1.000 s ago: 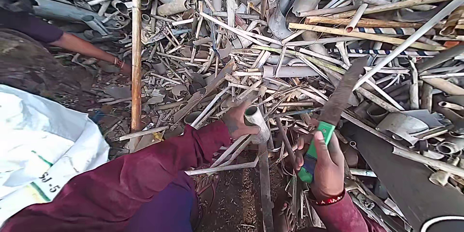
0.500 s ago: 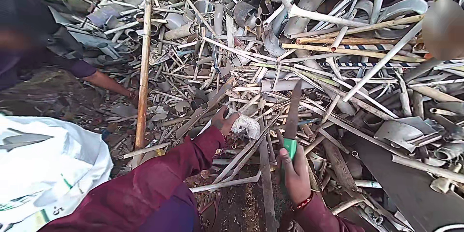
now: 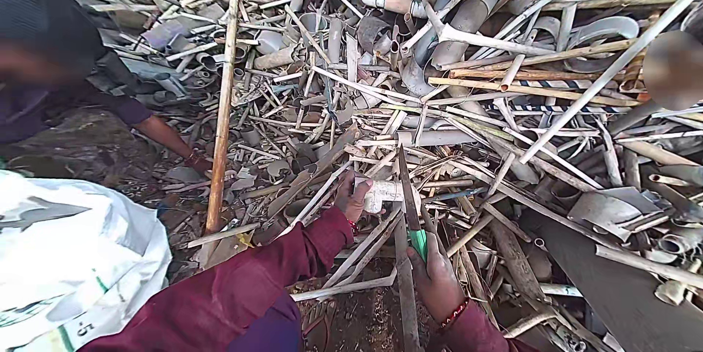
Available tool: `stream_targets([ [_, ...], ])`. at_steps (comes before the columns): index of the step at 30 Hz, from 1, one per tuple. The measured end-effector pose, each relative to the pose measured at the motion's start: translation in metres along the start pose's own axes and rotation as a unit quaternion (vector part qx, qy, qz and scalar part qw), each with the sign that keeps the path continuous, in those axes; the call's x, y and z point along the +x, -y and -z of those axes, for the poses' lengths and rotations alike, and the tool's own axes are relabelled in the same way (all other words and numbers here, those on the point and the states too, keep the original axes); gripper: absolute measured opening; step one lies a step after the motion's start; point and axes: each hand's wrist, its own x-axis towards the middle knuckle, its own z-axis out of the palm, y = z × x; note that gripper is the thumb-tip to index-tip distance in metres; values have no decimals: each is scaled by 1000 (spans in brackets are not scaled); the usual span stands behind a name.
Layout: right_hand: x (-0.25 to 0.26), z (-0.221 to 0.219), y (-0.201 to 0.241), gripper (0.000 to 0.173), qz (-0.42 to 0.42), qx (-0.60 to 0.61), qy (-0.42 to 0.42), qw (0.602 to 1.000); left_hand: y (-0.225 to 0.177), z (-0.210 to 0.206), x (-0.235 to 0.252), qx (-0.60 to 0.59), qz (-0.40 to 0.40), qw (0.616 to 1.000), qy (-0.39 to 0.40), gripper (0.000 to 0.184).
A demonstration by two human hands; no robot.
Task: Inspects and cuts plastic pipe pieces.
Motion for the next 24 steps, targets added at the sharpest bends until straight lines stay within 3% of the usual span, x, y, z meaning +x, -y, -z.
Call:
stream_targets([
  [6,-5,-4,2,49,22,-21,7,1000,-13,-12,-7,-54,136,989,-31,29],
  [14,0,-11,11,58,-65,-117,20,991,-9,-18,-8,-77,244,965,-50,39],
  [16,6,-3,11,59,-86,-89,39,992,-8,-19,-7,-66,261,961,-60,41],
  [17,5,0,10,57,-67,-51,11,996,-5,-18,-6,-62,264,960,-68,43],
  [19,-2,0,6,51,74,3,-136,988,1,-19,-3,-59,257,961,-88,45],
  [21,1,-5,4,53,246,45,-280,927,6,-17,-1,-72,255,959,-99,47],
  [23,5,-15,2,59,306,87,-323,891,6,-18,1,-82,262,955,-115,49],
  [24,7,-25,-2,59,288,96,-319,898,5,-20,1,-78,266,953,-120,48],
])
